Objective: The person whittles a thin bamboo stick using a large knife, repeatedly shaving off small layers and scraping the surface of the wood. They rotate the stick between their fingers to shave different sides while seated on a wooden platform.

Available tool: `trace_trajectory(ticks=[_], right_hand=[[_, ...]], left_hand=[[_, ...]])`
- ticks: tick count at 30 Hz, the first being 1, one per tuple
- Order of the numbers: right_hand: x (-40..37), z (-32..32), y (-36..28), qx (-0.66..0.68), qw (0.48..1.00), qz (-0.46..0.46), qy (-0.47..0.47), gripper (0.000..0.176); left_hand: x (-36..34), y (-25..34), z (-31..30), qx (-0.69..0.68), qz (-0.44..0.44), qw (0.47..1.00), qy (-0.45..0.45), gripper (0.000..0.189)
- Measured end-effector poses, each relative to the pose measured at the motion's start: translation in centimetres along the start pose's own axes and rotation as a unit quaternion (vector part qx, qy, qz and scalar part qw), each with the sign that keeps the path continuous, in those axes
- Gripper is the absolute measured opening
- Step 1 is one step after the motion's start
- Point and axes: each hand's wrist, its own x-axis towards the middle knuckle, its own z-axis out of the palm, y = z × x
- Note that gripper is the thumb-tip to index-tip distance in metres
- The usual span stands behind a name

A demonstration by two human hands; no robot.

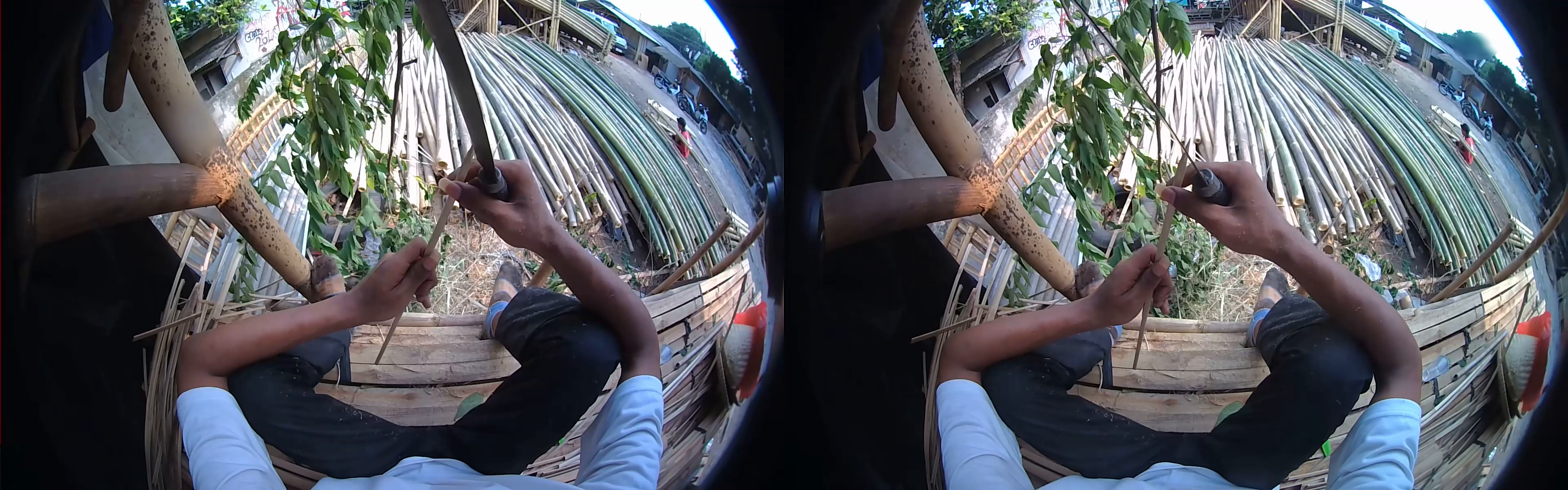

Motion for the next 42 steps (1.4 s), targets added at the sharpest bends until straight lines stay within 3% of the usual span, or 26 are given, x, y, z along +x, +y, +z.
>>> trace_trajectory(ticks=[1, 3, 6, 11, 13, 15, 18, 21, 29, 42], right_hand=[[0.0, -0.2, 0.1, -0.027, 0.999, 0.005, -0.023, 0.02], [0.0, -0.4, 0.5, -0.053, 0.997, 0.015, -0.053, 0.021], [-0.3, 0.1, 0.4, -0.073, 0.989, -0.012, -0.125, 0.023], [-0.6, 0.4, 0.7, -0.16, 0.968, 0.033, -0.188, 0.022], [-1.1, 0.1, 1.8, -0.302, 0.928, -0.089, -0.201, 0.022], [-1.7, -0.1, 2.0, -0.338, 0.912, -0.091, -0.215, 0.02], [-2.1, -0.2, 2.1, -0.481, 0.856, -0.033, -0.187, 0.02], [-2.1, -0.4, 2.7, -0.507, 0.842, -0.027, -0.184, 0.02], [-1.5, -0.4, 2.5, -0.487, 0.855, -0.02, -0.175, 0.013], [-1.7, -1.5, 4.4, -0.483, 0.866, 0.019, -0.129, 0.012]], left_hand=[[0.0, -0.1, 0.0, -0.002, -0.001, 1.0, 0.002, 0.026], [0.3, 0.1, 0.0, 0.126, 0.089, 0.988, -0.017, 0.026], [0.1, 1.2, -0.1, 0.087, 0.007, 0.996, -0.013, 0.026], [-0.2, 1.6, -0.3, 0.022, -0.089, 0.995, -0.035, 0.018], [-0.4, 1.0, -0.9, 0.004, -0.115, 0.992, -0.047, 0.019], [-0.9, 0.4, -0.9, -0.003, -0.155, 0.988, -0.012, 0.021], [-1.1, 0.2, -1.0, 0.006, -0.14, 0.99, -0.024, 0.021], [-0.9, 0.8, -0.8, 0.041, -0.125, 0.99, -0.04, 0.019], [-1.3, 1.4, -0.8, -0.02, -0.143, 0.986, -0.084, 0.018], [-1.1, 1.1, -0.8, -0.025, -0.159, 0.984, -0.073, 0.019]])
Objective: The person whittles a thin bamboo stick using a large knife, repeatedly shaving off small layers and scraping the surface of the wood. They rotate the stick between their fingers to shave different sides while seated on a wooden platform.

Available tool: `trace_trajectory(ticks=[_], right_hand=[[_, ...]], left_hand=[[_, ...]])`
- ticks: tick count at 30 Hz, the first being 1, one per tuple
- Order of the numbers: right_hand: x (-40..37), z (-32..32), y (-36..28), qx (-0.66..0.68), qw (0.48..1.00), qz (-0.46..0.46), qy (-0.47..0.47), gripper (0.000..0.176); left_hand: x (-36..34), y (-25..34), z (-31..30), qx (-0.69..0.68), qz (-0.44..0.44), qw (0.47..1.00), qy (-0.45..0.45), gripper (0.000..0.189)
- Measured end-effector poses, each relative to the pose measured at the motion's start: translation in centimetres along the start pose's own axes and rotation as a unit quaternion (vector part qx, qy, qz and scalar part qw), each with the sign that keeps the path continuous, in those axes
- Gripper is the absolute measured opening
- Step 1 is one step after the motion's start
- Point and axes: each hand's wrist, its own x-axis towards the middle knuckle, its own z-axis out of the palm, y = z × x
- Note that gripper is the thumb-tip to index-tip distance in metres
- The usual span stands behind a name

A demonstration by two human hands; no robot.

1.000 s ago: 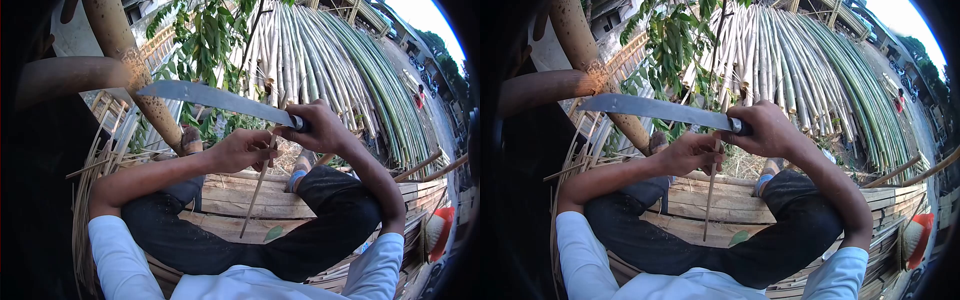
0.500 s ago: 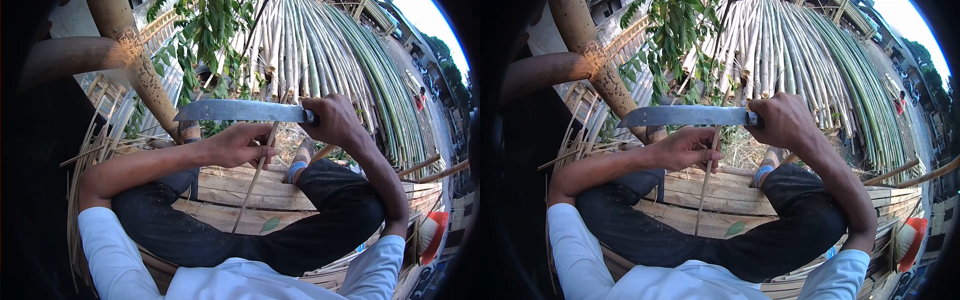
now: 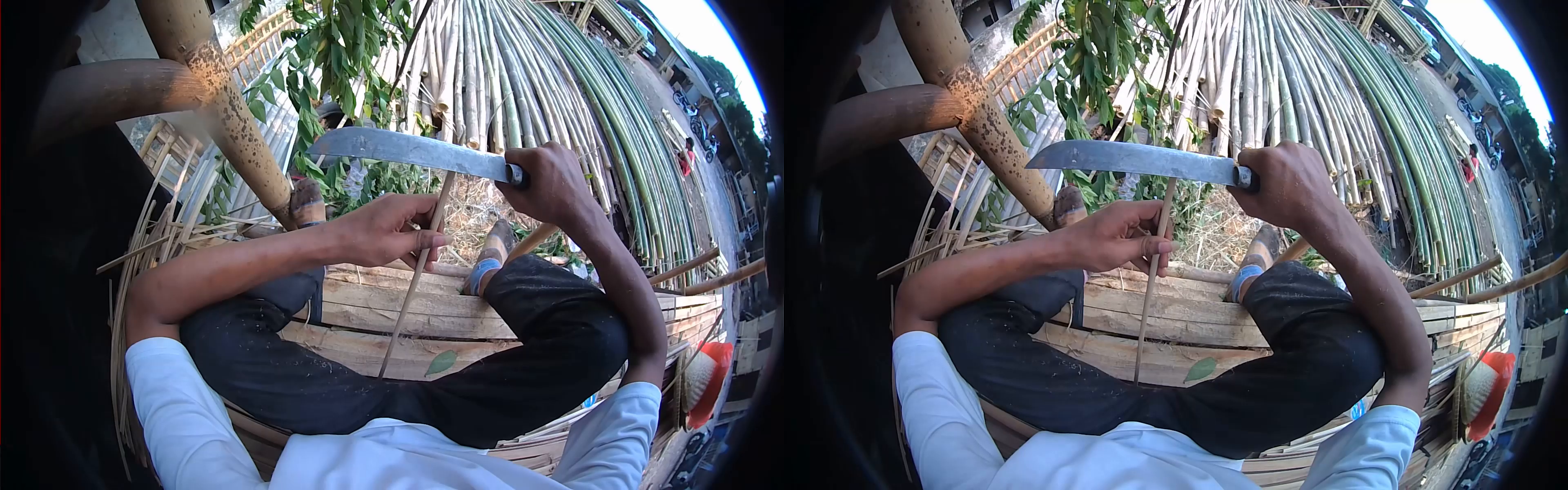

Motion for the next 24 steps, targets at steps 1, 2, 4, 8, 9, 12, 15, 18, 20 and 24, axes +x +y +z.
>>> trace_trajectory(ticks=[1, 2, 4, 8, 9, 12, 15, 18, 20, 24], right_hand=[[-0.1, -0.1, 0.0, 0.001, 1.0, 0.001, 0.0, 0.012], [-0.2, -0.2, -0.1, 0.001, 1.0, -0.012, 0.001, 0.011], [-0.2, -0.5, -0.4, 0.002, 1.0, -0.027, 0.001, 0.01], [-0.2, -0.4, -0.7, -0.019, 0.998, -0.062, -0.017, 0.009], [-0.1, -0.4, -0.7, -0.021, 0.997, -0.07, -0.029, 0.011], [-0.1, -0.3, -0.8, -0.035, 0.997, -0.07, -0.024, 0.01], [0.0, -0.3, -0.6, -0.032, 0.997, -0.075, -0.015, 0.008], [0.1, 0.3, 0.0, -0.025, 0.997, -0.066, -0.009, 0.007], [0.1, 0.4, 0.1, -0.033, 0.997, -0.071, -0.005, 0.007], [0.4, 0.7, 0.1, -0.042, 0.998, -0.037, -0.023, 0.009]], left_hand=[[0.0, 0.1, 0.0, -0.005, -0.009, 1.0, 0.003, 0.019], [0.0, 0.2, 0.0, -0.011, -0.018, 1.0, 0.007, 0.018], [0.1, -0.1, 0.1, 0.0, -0.02, 1.0, 0.002, 0.018], [0.1, -0.2, 0.2, 0.045, -0.013, 0.998, -0.029, 0.016], [0.2, -0.3, 0.3, 0.046, -0.014, 0.998, -0.031, 0.016], [0.2, -0.5, 0.5, 0.048, 0.019, 0.998, -0.04, 0.013], [0.1, -0.1, 0.4, 0.063, 0.009, 0.997, -0.054, 0.01], [0.3, 0.1, 0.2, 0.065, -0.005, 0.996, -0.059, 0.01], [0.2, 0.0, 0.2, 0.05, -0.015, 0.997, -0.059, 0.01], [0.3, -0.1, 0.1, 0.042, -0.027, 0.997, -0.062, 0.011]])
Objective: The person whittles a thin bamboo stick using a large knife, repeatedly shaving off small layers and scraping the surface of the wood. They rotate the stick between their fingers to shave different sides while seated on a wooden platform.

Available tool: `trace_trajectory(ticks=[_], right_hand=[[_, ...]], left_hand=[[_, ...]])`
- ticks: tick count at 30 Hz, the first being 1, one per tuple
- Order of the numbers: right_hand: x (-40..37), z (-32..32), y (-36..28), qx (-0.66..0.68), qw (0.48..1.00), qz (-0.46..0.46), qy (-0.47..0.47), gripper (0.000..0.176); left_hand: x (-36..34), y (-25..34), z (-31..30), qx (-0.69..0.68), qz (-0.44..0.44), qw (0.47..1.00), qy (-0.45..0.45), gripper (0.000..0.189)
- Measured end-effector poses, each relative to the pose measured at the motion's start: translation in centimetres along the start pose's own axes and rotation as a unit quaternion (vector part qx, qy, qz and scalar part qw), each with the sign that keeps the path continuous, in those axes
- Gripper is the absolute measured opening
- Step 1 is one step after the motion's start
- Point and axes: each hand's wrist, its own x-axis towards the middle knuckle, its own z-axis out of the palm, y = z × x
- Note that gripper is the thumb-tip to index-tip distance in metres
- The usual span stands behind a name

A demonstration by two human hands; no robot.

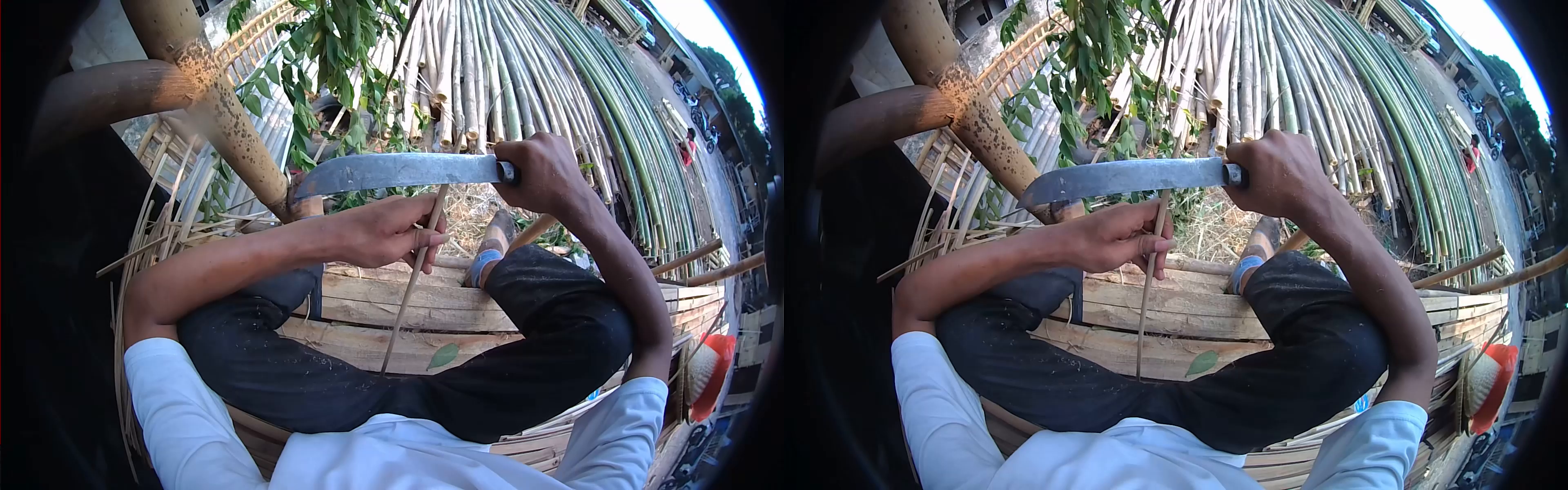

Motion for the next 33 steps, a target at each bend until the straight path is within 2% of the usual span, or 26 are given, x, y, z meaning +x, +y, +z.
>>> trace_trajectory(ticks=[5, 9, 11, 15, 17, 19, 22, 23, 24, 26, 28, 31, 33], right_hand=[[0.1, 0.4, 0.8, 0.002, 0.999, 0.032, 0.002, 0.01], [-0.6, 0.2, 1.6, 0.029, 0.997, 0.062, 0.028, 0.016], [-0.6, 0.3, 1.4, 0.04, 0.996, 0.064, 0.043, 0.018], [-0.4, 0.7, 0.7, 0.081, 0.99, 0.119, 0.009, 0.027], [-0.1, 0.4, 0.7, 0.182, 0.96, 0.21, -0.013, 0.032], [-0.2, 0.4, 0.7, 0.239, 0.954, 0.179, 0.028, 0.036], [-0.3, -0.3, 0.1, 0.226, 0.965, 0.136, 0.008, 0.029], [-0.3, -0.2, 0.0, 0.183, 0.98, 0.079, 0.006, 0.025], [-0.4, 0.0, -0.1, 0.14, 0.99, 0.022, 0.004, 0.021], [-0.3, 0.3, -0.4, 0.122, 0.992, -0.009, 0.0, 0.019], [-0.3, 0.7, -0.5, 0.087, 0.993, -0.078, 0.013, 0.017], [-0.1, 0.2, -1.5, 0.049, 0.997, -0.053, -0.033, 0.018], [0.0, 0.3, -1.8, 0.059, 0.997, -0.048, -0.015, 0.018]], left_hand=[[0.0, -0.9, -0.2, -0.021, -0.002, 0.999, 0.035, 0.017], [-0.1, -0.5, 0.1, -0.019, -0.023, 1.0, 0.007, 0.011], [0.1, -0.6, 0.5, 0.036, 0.027, 0.999, 0.012, 0.014], [0.3, -0.7, 0.5, 0.03, 0.011, 0.999, 0.025, 0.012], [0.3, -0.8, 0.5, 0.03, 0.009, 0.999, 0.027, 0.012], [0.2, -0.9, 0.2, 0.028, 0.006, 0.999, 0.033, 0.012], [0.4, -1.4, -0.2, -0.016, -0.026, 0.999, 0.039, 0.014], [0.5, -1.6, -0.2, -0.017, -0.027, 0.999, 0.038, 0.014], [0.5, -1.5, -0.2, -0.008, -0.016, 0.999, 0.046, 0.014], [0.6, -1.6, -0.2, 0.003, -0.005, 0.999, 0.054, 0.015], [0.7, -1.9, -0.2, 0.031, 0.053, 0.996, 0.066, 0.017], [0.6, -1.5, 0.0, 0.007, 0.042, 0.998, 0.05, 0.018], [0.5, -1.3, 0.0, 0.018, 0.028, 0.998, 0.051, 0.018]])
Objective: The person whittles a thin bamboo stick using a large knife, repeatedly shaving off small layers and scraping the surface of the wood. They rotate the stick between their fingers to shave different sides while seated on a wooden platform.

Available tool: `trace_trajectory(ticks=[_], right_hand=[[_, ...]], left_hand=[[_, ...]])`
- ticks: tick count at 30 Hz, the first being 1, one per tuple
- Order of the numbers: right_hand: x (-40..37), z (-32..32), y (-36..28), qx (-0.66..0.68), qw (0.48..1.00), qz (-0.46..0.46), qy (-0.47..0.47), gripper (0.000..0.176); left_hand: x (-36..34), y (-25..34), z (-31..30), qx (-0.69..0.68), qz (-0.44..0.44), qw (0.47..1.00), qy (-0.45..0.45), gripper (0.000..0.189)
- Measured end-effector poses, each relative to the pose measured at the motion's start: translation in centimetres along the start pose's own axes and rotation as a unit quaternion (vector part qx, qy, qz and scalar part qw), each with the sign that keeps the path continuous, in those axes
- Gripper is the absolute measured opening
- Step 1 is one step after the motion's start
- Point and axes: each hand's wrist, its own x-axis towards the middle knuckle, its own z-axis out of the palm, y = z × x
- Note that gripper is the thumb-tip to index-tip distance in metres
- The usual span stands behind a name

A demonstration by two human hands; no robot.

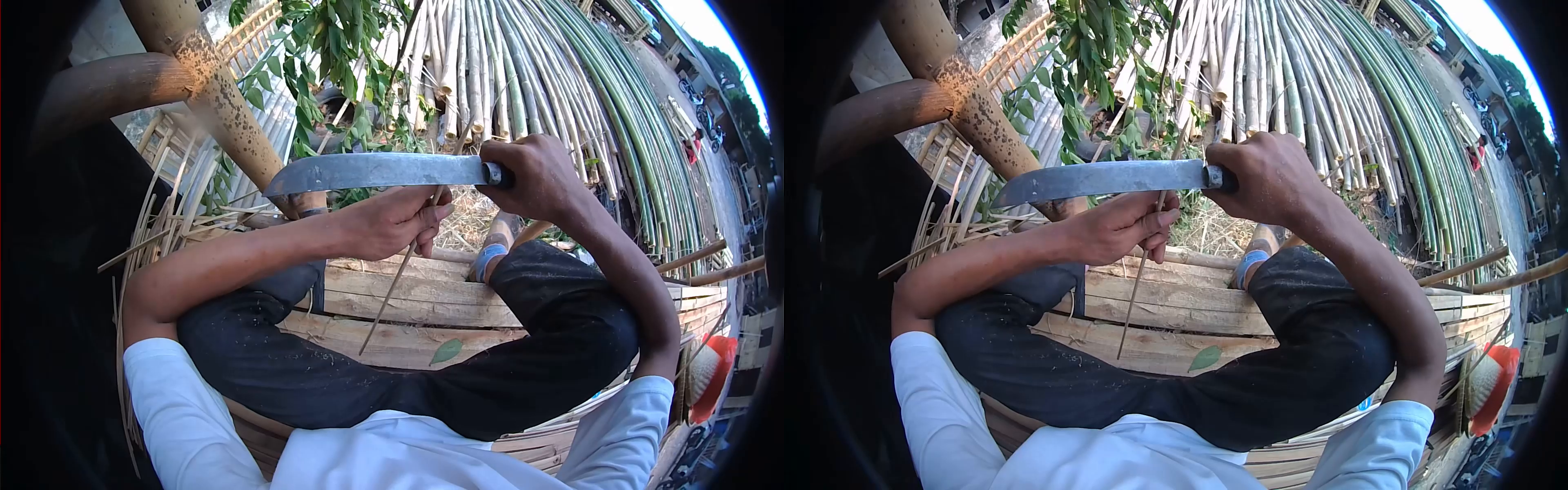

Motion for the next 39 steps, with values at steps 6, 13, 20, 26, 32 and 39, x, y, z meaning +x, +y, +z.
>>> trace_trajectory(ticks=[6, 13, 20, 26, 32, 39], right_hand=[[0.1, 0.1, 0.3, 0.005, 1.0, -0.006, 0.013, 0.016], [-0.2, 0.2, 0.7, -0.022, 0.999, -0.026, 0.004, 0.015], [-0.4, 0.5, 1.0, -0.025, 1.0, -0.004, 0.013, 0.016], [-0.3, 0.4, 1.0, -0.054, 0.998, 0.022, 0.0, 0.016], [-0.4, 0.5, 0.9, -0.061, 0.998, 0.023, 0.01, 0.015], [-0.4, 0.8, 1.6, -0.07, 0.997, 0.009, 0.017, 0.016]], left_hand=[[-0.6, 0.8, 0.2, 0.019, -0.002, 1.0, -0.007, 0.015], [-0.6, 0.2, 0.7, -0.001, 0.02, 0.999, -0.046, 0.013], [-0.5, -0.7, 0.5, -0.032, 0.045, 0.997, -0.05, 0.016], [-0.4, -1.2, 0.6, -0.022, 0.051, 0.997, -0.044, 0.018], [-0.4, -1.6, 0.5, -0.029, 0.067, 0.996, -0.045, 0.018], [-0.6, -0.9, 0.3, -0.022, 0.052, 0.997, -0.055, 0.017]])
